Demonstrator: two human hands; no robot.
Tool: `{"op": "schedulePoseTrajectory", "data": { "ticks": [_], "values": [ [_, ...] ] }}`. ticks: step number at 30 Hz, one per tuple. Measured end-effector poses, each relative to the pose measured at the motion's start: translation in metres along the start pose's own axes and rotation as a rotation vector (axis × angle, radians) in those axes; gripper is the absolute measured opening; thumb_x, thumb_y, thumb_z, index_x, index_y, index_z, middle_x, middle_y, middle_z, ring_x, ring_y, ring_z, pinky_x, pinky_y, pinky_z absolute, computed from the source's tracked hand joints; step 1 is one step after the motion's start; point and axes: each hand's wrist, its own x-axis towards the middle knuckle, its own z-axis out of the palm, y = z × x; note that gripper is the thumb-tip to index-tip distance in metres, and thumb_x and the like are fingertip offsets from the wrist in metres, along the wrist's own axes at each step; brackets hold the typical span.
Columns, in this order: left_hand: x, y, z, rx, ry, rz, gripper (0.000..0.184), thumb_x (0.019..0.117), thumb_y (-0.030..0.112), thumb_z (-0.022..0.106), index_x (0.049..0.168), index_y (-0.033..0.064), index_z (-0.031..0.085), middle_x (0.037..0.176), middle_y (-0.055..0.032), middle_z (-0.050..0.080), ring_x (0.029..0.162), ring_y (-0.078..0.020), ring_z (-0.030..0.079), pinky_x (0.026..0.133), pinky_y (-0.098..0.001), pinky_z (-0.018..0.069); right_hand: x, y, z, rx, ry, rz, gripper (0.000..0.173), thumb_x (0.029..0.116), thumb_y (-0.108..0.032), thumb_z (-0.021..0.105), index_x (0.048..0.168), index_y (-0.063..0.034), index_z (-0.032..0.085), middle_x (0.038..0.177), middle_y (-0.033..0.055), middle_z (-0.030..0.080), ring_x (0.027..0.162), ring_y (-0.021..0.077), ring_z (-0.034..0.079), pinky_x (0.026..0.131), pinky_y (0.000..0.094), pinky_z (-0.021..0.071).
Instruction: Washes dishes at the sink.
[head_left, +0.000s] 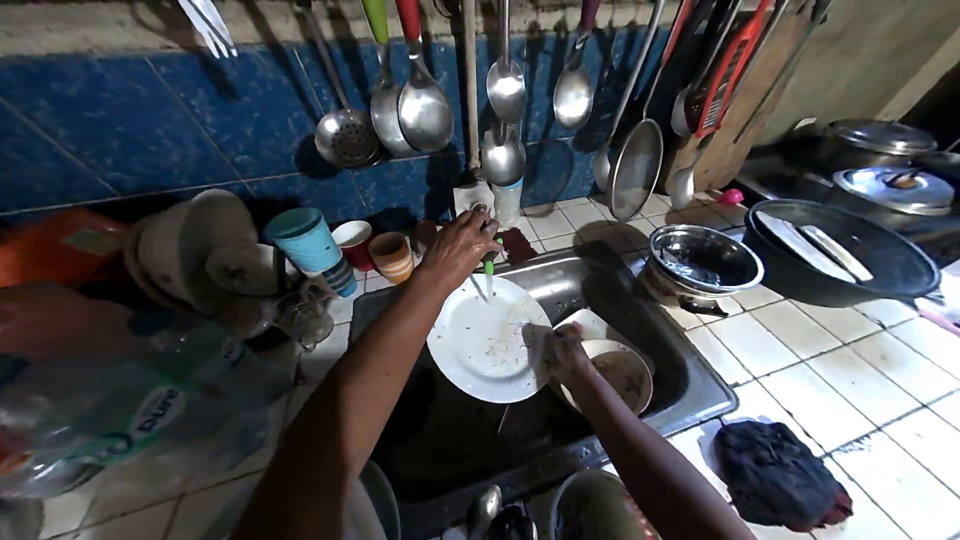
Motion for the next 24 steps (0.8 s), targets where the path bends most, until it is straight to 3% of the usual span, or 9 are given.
{"op": "schedulePoseTrajectory", "data": {
  "ticks": [4, 8, 12, 16, 17, 19, 21, 22, 24],
  "values": [
    [-0.002, 0.005, 0.000, -0.023, -0.008, -0.040, 0.039, 0.1051, 0.021, 0.057, 0.135, -0.0042, 0.060, 0.133, -0.0274, 0.060, 0.126, -0.0449, 0.057, 0.105, -0.0536, 0.0478, 0.002, 0.002, 0.008, 0.075, -0.005, -0.016, 0.019, 0.1081, -0.008, 0.041, 0.122, 0.0014, 0.050, 0.087, 0.0068, 0.054, 0.071, 0.0123, 0.055, 0.063, 0.0296, 0.0507],
    [0.000, 0.007, 0.004, -0.018, 0.006, -0.048, 0.039, 0.1050, 0.022, 0.057, 0.134, -0.0047, 0.060, 0.132, -0.0283, 0.060, 0.127, -0.0457, 0.056, 0.105, -0.0542, 0.0470, 0.003, -0.003, 0.017, 0.106, 0.007, -0.034, 0.024, 0.1074, -0.005, 0.043, 0.128, 0.0039, 0.051, 0.099, 0.0124, 0.059, 0.083, 0.0160, 0.060, 0.073, 0.0322, 0.0536],
    [-0.005, 0.008, 0.006, -0.043, 0.073, -0.071, 0.037, 0.1037, 0.021, 0.060, 0.133, -0.0015, 0.062, 0.132, -0.0253, 0.061, 0.127, -0.0431, 0.058, 0.106, -0.0532, 0.0473, 0.004, -0.021, 0.012, 0.042, 0.067, -0.059, 0.026, 0.1084, -0.010, 0.044, 0.129, 0.0033, 0.052, 0.100, 0.0134, 0.060, 0.083, 0.0178, 0.061, 0.072, 0.0346, 0.0545],
    [-0.041, 0.036, 0.006, -0.397, 0.349, -0.326, 0.039, 0.1067, 0.018, 0.053, 0.143, 0.0051, 0.057, 0.148, -0.0177, 0.053, 0.133, -0.0347, 0.055, 0.110, -0.0530, 0.0449, 0.015, -0.065, -0.033, -0.296, 0.130, -0.198, 0.035, 0.1106, -0.017, 0.044, 0.135, 0.0065, 0.051, 0.114, 0.0201, 0.062, 0.098, 0.0214, 0.063, 0.086, 0.0374, 0.0541],
    [-0.054, 0.048, 0.012, -0.537, 0.462, -0.422, 0.039, 0.1075, 0.020, 0.049, 0.143, 0.0030, 0.055, 0.144, -0.0178, 0.057, 0.130, -0.0303, 0.057, 0.109, -0.0493, 0.0461, 0.017, -0.077, -0.046, -0.348, 0.147, -0.228, 0.036, 0.1103, -0.017, 0.045, 0.136, 0.0075, 0.051, 0.118, 0.0227, 0.062, 0.101, 0.0232, 0.063, 0.090, 0.0387, 0.0528],
    [-0.081, 0.077, 0.032, -0.791, 0.563, -0.621, 0.037, 0.1071, 0.018, 0.047, 0.132, -0.0081, 0.053, 0.114, -0.0160, 0.066, 0.099, -0.0171, 0.065, 0.089, -0.0359, 0.0547, 0.029, -0.090, -0.076, -0.402, 0.167, -0.300, 0.036, 0.1099, -0.019, 0.046, 0.136, 0.0052, 0.050, 0.115, 0.0210, 0.063, 0.098, 0.0224, 0.064, 0.087, 0.0391, 0.0545],
    [-0.106, 0.102, 0.055, -1.004, 0.282, -0.805, 0.034, 0.1092, 0.018, 0.043, 0.123, -0.0109, 0.054, 0.084, -0.0089, 0.062, 0.069, -0.0106, 0.062, 0.067, -0.0286, 0.0556, 0.033, -0.103, -0.103, -0.490, 0.161, -0.392, 0.039, 0.1103, -0.022, 0.046, 0.139, 0.0038, 0.049, 0.119, 0.0225, 0.062, 0.101, 0.0262, 0.063, 0.089, 0.0446, 0.0535],
    [-0.115, 0.109, 0.067, -1.081, 0.033, -0.848, 0.034, 0.1101, 0.019, 0.043, 0.122, -0.0111, 0.056, 0.084, -0.0115, 0.062, 0.068, -0.0134, 0.062, 0.068, -0.0302, 0.0558, 0.035, -0.108, -0.113, -0.533, 0.160, -0.451, 0.040, 0.1102, -0.024, 0.046, 0.139, 0.0035, 0.050, 0.120, 0.0236, 0.063, 0.104, 0.0289, 0.064, 0.091, 0.0479, 0.0532],
    [-0.122, 0.118, 0.095, -1.133, -0.442, -0.840, 0.037, 0.1097, 0.022, 0.047, 0.124, -0.0088, 0.060, 0.102, -0.0192, 0.066, 0.086, -0.0211, 0.065, 0.083, -0.0369, 0.0555, 0.029, -0.124, -0.123, -0.605, 0.165, -0.568, 0.038, 0.1104, -0.023, 0.044, 0.138, 0.0028, 0.050, 0.119, 0.0247, 0.062, 0.102, 0.0313, 0.063, 0.089, 0.0505, 0.0521]
  ]
}}
